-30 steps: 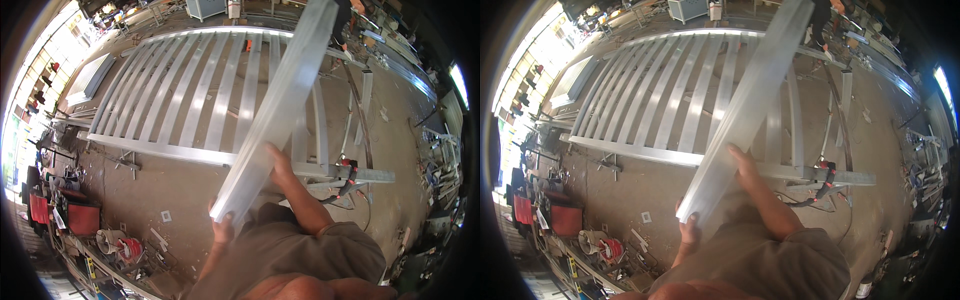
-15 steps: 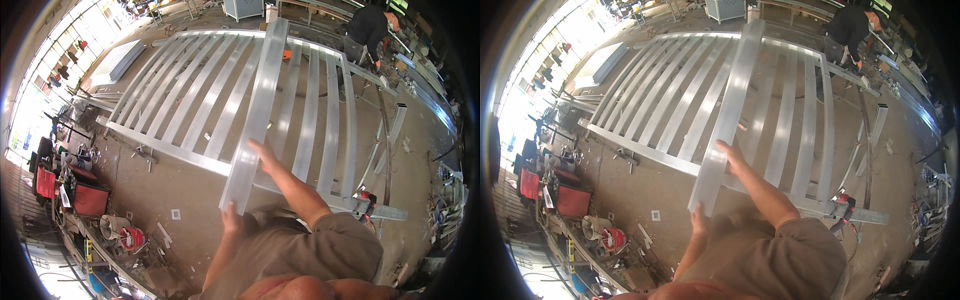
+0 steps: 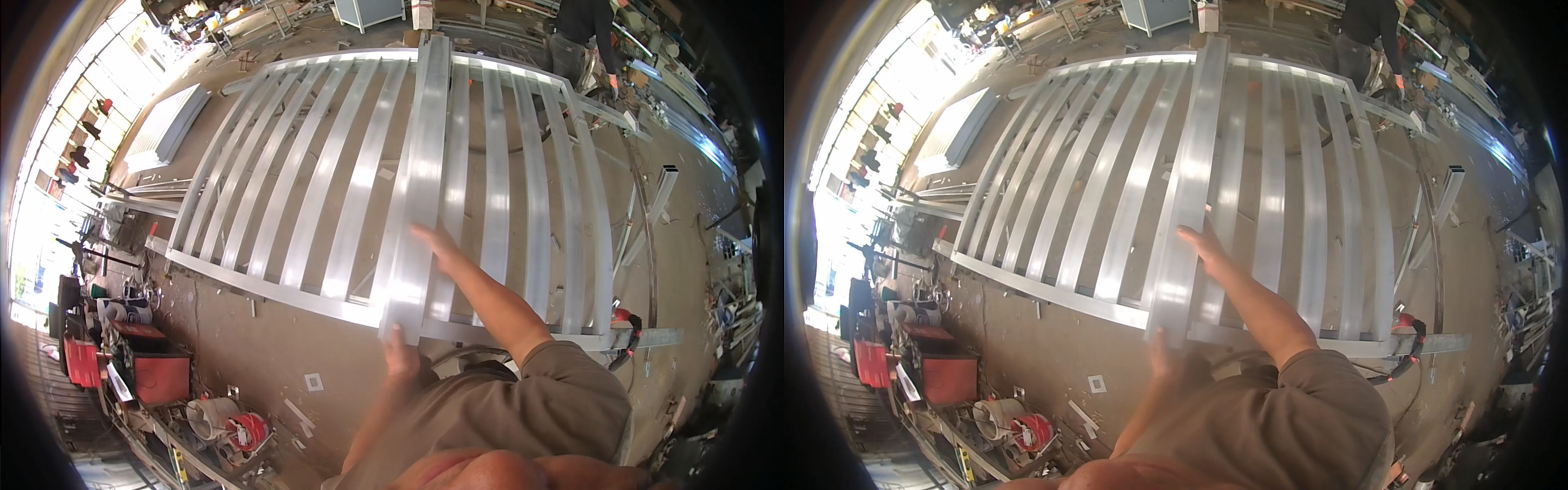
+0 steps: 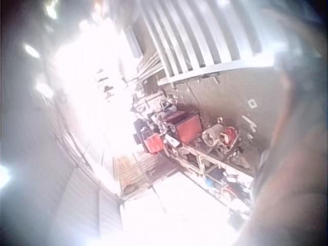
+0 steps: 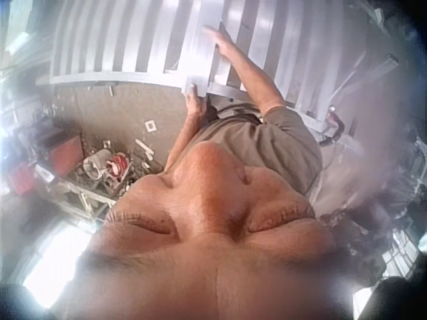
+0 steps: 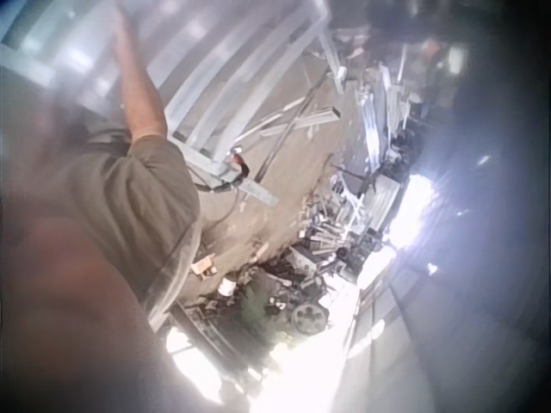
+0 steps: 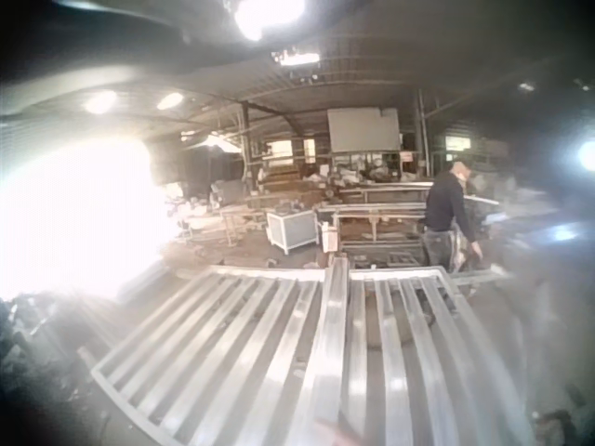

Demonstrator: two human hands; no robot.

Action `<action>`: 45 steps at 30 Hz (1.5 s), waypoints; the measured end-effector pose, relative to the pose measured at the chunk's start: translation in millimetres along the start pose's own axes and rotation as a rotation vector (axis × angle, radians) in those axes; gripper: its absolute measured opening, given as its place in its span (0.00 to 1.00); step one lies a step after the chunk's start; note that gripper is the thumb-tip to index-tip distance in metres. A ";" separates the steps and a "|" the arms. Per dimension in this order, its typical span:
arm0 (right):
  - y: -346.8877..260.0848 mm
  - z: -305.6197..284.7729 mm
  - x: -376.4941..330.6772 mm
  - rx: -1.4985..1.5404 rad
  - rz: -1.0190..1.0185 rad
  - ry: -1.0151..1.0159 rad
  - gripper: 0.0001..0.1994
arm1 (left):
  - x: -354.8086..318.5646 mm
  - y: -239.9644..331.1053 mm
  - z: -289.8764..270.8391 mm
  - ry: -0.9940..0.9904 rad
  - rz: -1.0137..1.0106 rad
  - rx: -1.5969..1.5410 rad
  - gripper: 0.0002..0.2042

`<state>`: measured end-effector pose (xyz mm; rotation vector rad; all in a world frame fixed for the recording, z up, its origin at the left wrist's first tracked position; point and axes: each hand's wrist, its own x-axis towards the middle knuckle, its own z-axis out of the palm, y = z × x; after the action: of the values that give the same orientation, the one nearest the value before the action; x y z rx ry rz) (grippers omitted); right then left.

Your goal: The person assembles a metal frame by inserting multiple long metal slats into a horizontal frame structure. They pick up each slat, align it with the frame, and press it into place, repeating this process for several slats.

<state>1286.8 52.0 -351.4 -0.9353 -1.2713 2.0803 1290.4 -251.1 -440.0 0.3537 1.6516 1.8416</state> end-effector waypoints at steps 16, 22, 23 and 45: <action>-14.4 53.9 68.7 -0.129 0.127 0.165 0.42 | 100.7 108.1 -43.6 -0.116 -0.779 -0.131 0.38; -20.0 61.9 53.9 -0.497 0.104 0.396 0.35 | 110.5 131.2 -37.9 -0.175 0.030 0.725 0.44; -24.2 58.7 51.0 -0.461 0.100 0.399 0.35 | 112.6 137.6 -35.0 -0.238 0.163 0.887 0.44; -80.9 -336.1 -279.8 -0.716 0.005 0.467 0.38 | -75.3 70.6 452.8 -0.528 0.029 0.532 0.31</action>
<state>1729.0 64.4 -305.9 -1.6040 -1.7521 1.2676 1593.1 60.7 -276.1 0.9966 1.7161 1.1521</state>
